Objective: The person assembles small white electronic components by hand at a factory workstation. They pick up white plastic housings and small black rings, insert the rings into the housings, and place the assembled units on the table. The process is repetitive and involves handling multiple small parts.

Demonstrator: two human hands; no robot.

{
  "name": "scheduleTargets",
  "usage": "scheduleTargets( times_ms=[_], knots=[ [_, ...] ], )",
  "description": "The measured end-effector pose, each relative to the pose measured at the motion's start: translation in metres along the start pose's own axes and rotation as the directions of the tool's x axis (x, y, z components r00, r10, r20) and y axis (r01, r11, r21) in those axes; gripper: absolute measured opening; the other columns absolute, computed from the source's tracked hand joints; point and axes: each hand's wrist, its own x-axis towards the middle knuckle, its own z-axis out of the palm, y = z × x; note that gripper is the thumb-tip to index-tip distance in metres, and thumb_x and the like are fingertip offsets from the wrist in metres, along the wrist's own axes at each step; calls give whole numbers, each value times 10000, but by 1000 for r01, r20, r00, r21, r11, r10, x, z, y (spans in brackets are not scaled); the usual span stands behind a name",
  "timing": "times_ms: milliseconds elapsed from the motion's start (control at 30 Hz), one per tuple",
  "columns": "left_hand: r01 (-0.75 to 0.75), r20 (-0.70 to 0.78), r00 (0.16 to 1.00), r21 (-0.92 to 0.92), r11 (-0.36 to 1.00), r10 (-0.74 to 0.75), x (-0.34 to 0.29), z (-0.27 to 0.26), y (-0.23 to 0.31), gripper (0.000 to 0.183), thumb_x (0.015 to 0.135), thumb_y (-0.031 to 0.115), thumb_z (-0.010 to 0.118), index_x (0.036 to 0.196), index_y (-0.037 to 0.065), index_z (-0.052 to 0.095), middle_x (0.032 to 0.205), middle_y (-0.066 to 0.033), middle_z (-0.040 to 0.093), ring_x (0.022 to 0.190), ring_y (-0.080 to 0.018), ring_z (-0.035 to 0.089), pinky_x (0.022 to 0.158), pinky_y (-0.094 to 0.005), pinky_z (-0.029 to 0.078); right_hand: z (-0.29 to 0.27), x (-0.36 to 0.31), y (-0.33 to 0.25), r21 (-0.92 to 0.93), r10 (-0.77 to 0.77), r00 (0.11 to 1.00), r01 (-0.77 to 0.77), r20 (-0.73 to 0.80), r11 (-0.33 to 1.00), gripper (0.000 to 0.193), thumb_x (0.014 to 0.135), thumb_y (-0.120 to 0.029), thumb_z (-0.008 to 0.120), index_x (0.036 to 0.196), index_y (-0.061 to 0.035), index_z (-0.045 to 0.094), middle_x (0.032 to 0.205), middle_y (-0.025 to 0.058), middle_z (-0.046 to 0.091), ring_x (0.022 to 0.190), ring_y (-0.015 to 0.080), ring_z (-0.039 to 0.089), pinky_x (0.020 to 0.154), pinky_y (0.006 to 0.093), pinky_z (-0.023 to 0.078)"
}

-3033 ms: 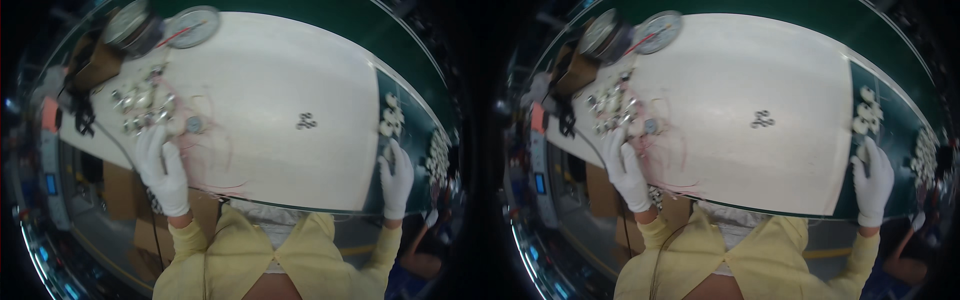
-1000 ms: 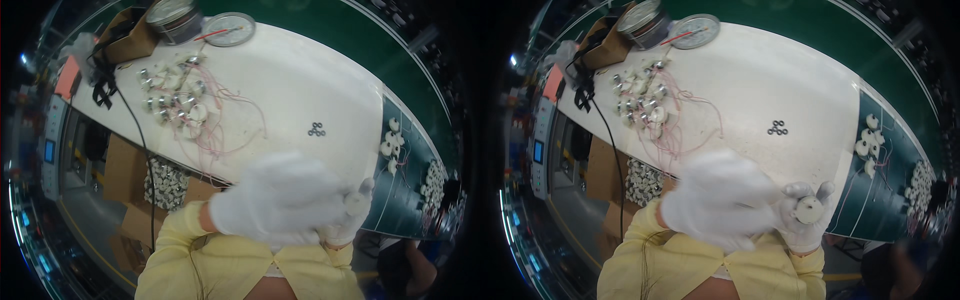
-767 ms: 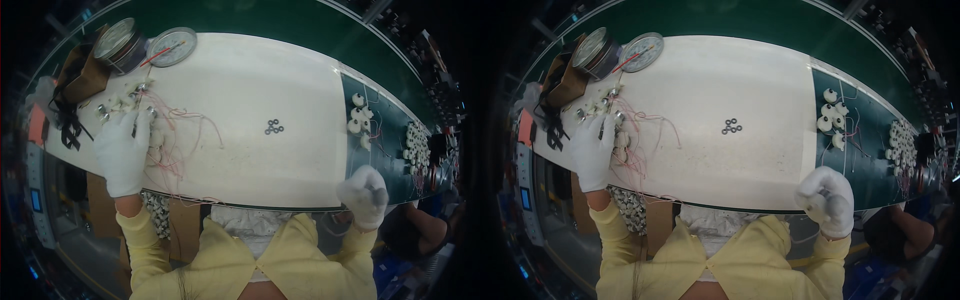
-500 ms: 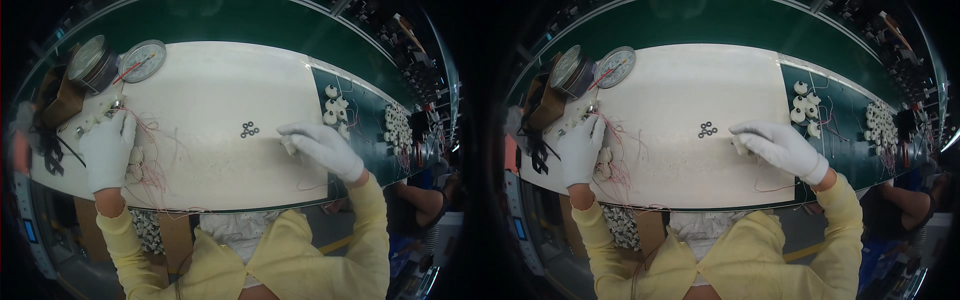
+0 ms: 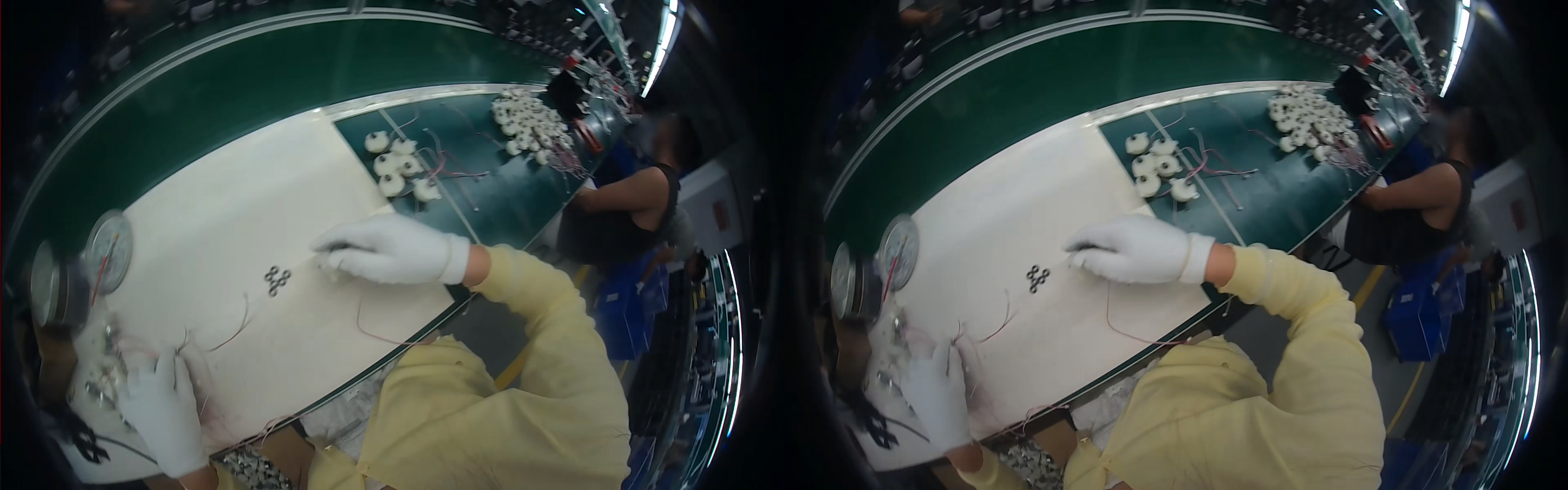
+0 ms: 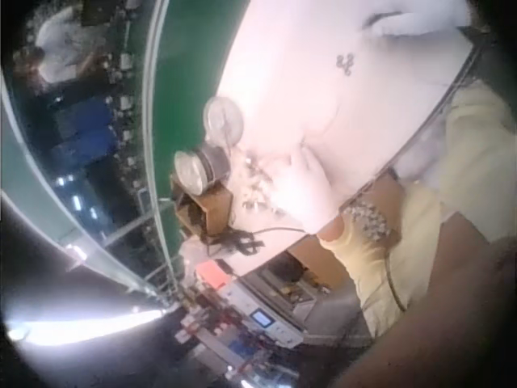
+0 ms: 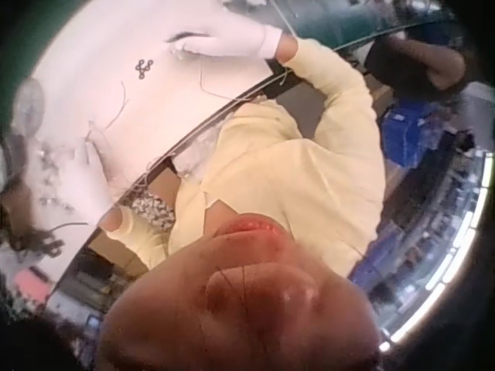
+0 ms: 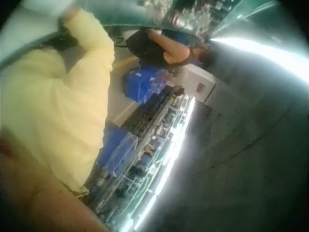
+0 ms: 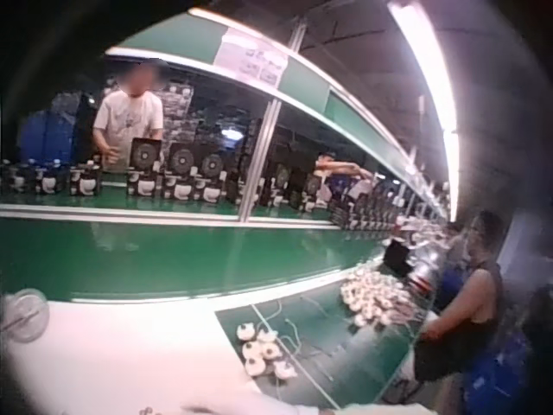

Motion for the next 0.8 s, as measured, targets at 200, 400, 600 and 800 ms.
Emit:
scheduleTargets(
  times_ms=[200,400,600,800],
  knots=[
    [-20,77,997,-141,990,31,-7,-40,37,294,987,254,707,1205,59,738,994,-155,703,852,-347,644,772,-480,511,-1,-22,-11,-270,-22,996,-2,-86,963,283,943,-311,678,1113,-93,737,800,122,732,702,353,703,640,433,554],
    [-123,-314,949,-250,960,40,-14,-32,47,309,964,282,777,1170,52,756,937,-171,710,775,-394,633,696,-497,527,27,-42,-22,-260,19,981,-70,-195,963,338,889,-275,783,1182,-118,717,787,40,735,631,291,683,569,381,514],
    [-150,-342,940,-400,904,5,-45,-8,46,259,918,134,799,1145,19,749,962,-184,712,815,-407,646,776,-510,543,59,-48,-26,-277,36,936,-140,-350,951,351,868,-317,815,1173,-166,727,726,-18,670,607,210,621,586,344,414],
    [-184,-335,941,-399,898,44,-43,1,33,259,912,94,793,1134,-28,733,988,-201,721,893,-415,676,860,-511,544,52,-41,-27,-341,33,944,-150,-327,928,367,857,-348,793,1162,-152,732,684,6,662,561,263,612,561,386,438]
  ],
)
